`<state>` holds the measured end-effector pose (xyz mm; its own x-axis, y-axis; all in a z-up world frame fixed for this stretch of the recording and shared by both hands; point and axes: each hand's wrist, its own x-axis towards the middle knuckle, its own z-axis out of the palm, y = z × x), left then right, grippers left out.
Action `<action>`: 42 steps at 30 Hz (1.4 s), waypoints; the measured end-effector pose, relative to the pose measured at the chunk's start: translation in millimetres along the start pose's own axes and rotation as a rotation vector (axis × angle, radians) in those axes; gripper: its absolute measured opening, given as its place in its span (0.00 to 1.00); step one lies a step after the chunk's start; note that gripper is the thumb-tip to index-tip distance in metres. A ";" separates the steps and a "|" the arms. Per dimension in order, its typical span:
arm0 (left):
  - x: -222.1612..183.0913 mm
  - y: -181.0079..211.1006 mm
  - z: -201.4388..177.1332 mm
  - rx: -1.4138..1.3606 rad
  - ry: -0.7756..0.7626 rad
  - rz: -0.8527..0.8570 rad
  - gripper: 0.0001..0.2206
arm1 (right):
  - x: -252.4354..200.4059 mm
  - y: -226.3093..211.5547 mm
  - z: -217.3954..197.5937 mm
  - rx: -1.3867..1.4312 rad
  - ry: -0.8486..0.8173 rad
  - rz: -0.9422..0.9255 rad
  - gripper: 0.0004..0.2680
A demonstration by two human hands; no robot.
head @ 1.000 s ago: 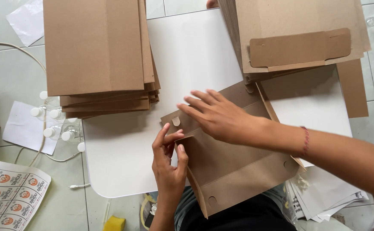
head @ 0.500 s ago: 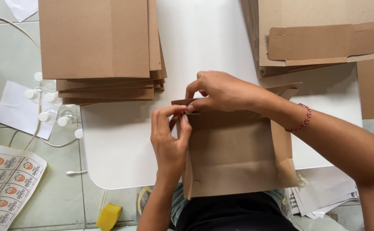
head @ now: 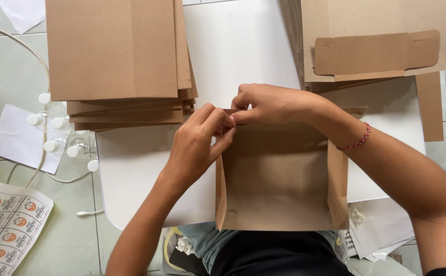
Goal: Assembling cardboard boxes by folding flat templates and tucking in tabs at a work table.
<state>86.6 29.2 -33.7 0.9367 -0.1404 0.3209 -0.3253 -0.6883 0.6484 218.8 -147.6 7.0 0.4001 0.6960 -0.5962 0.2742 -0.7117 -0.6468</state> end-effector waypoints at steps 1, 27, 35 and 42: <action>0.9 -3.0 1.9 -0.056 0.026 -0.003 0.05 | -0.1 2.5 -0.8 0.016 0.011 0.013 0.14; -0.8 -2.8 6.3 -0.493 0.103 -0.210 0.03 | -6.5 -2.2 5.6 0.047 0.109 0.022 0.10; -0.7 -1.2 6.2 -0.501 0.098 -0.244 0.03 | -8.0 -4.4 2.1 0.118 0.082 0.011 0.09; -2.6 -6.4 8.3 -0.434 0.124 -0.207 0.03 | -12.1 -6.1 1.3 0.183 0.135 0.064 0.09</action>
<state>87.3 28.1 -44.5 0.9733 0.0719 0.2178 -0.1830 -0.3294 0.9263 211.2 -151.5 17.6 0.5281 0.6223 -0.5778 0.0863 -0.7162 -0.6925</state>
